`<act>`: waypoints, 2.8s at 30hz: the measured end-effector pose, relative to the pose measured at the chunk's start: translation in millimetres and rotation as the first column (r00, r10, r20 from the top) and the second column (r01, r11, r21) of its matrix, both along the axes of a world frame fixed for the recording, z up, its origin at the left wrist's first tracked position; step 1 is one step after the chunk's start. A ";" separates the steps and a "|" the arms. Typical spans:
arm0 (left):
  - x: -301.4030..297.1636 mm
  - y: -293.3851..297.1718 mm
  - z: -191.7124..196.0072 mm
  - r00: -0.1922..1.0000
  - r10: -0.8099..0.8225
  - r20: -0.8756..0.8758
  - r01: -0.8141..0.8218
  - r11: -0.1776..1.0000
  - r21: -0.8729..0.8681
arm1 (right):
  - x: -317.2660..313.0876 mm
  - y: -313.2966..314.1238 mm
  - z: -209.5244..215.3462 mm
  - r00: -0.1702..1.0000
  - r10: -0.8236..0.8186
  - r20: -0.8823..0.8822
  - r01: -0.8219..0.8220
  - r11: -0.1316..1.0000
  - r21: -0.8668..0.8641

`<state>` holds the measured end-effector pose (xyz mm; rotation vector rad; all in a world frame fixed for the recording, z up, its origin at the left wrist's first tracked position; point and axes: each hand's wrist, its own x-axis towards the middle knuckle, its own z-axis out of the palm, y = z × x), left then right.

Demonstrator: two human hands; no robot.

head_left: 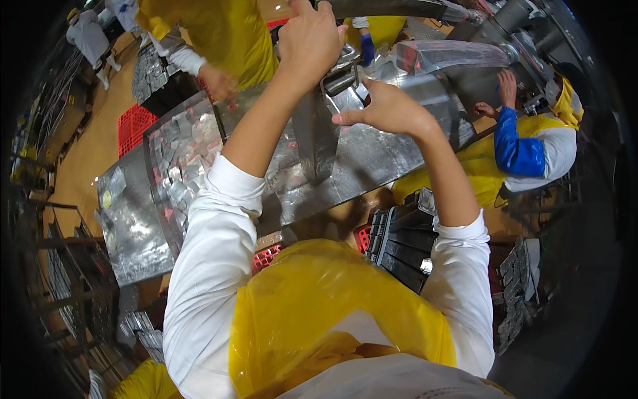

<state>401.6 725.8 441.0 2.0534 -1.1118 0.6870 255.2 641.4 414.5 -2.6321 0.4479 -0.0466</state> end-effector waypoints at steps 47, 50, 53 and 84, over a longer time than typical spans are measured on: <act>-360.9 592.1 -299.2 -0.273 0.945 -0.180 -0.727 -0.080 0.682 | -176.4 498.5 -392.3 0.139 0.980 0.140 -0.946 0.090 0.310; -387.9 677.0 -421.8 -0.377 0.916 0.137 -0.720 -0.383 0.579 | -208.0 423.2 -422.1 0.375 0.927 -0.014 -0.833 0.344 0.434; -362.9 677.2 -434.1 -0.276 0.961 -0.018 -0.798 -0.219 0.562 | -256.2 294.6 -496.9 0.743 0.585 -0.327 -0.519 0.811 0.270; -242.7 177.8 -465.8 -0.414 -0.109 -0.904 0.230 0.948 -0.220 | -310.3 13.0 53.9 0.640 -0.757 0.129 0.351 0.439 0.827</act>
